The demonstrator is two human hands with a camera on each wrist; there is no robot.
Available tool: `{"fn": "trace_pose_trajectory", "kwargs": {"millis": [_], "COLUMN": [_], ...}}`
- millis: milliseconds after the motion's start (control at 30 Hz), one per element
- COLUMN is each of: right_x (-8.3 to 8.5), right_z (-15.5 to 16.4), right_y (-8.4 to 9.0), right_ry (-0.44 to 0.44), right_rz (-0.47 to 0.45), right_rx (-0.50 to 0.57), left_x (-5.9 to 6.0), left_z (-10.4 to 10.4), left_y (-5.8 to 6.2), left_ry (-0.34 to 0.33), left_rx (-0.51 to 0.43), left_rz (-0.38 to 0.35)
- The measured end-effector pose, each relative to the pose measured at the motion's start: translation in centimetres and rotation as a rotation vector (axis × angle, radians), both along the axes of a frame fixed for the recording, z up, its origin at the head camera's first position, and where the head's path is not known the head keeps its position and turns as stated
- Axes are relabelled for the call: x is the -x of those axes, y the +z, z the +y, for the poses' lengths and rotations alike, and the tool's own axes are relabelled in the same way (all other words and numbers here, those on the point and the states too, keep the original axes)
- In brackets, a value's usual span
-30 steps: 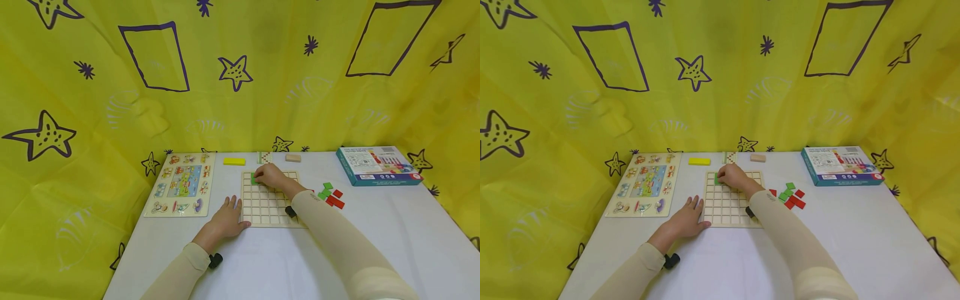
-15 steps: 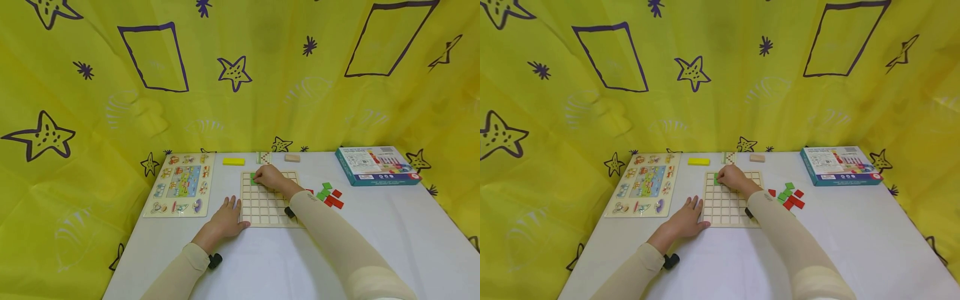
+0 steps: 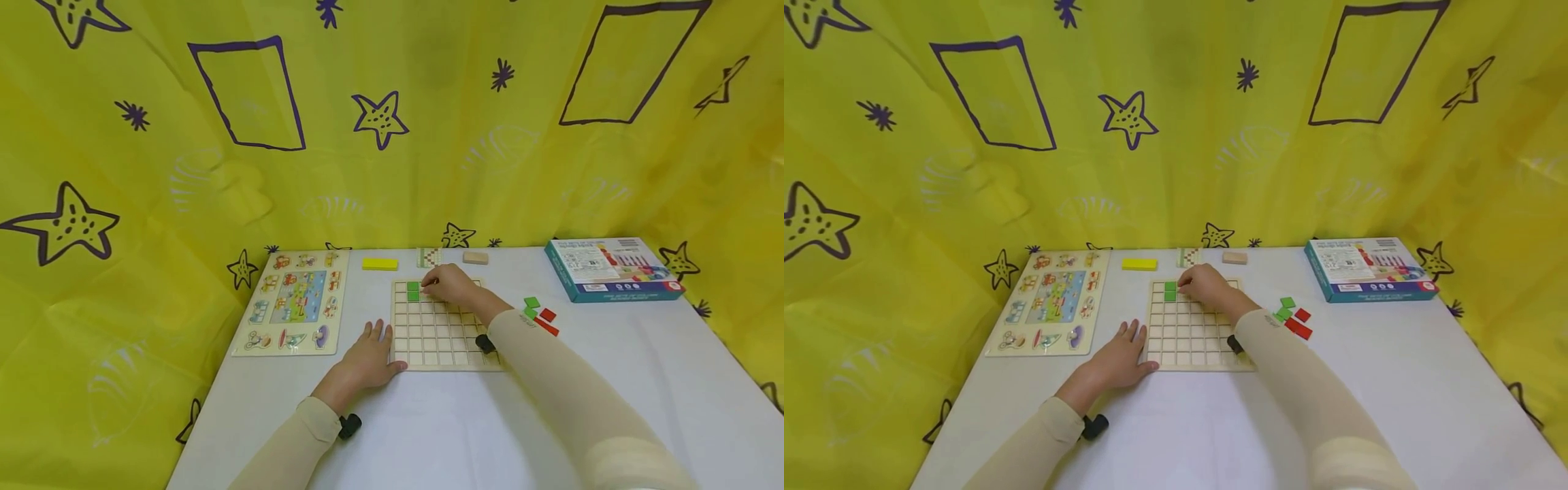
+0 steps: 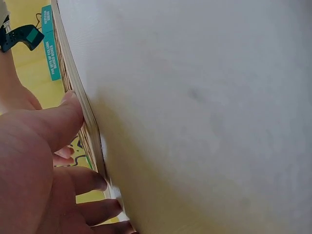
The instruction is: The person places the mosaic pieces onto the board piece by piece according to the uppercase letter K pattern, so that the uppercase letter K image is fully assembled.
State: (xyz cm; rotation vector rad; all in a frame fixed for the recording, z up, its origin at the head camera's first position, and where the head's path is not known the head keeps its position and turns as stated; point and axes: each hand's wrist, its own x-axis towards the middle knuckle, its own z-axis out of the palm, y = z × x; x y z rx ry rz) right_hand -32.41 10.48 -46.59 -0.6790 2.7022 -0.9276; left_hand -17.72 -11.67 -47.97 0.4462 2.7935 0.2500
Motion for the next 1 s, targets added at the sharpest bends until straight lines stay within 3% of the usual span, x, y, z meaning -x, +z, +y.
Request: {"fn": "trace_pose_trajectory", "kwargs": {"millis": [300, 567, 1000], "right_x": [-0.4, -0.5, -1.1], "right_z": [3.4, 6.9, 11.5], "right_y": [1.5, 1.8, 2.4], "right_ry": [-0.075, -0.102, -0.152], "right_rz": [-0.048, -0.026, 0.000], "right_rx": [0.010, 0.021, -0.010], "left_x": [0.0, -0.3, 0.0], "left_z": [0.2, 0.3, 0.2], "left_y": [0.1, 0.5, -0.2], "left_ry": [0.001, 0.002, -0.002], "left_rx": [-0.003, -0.020, -0.018], "left_rz": [0.006, 0.005, 0.005]}}
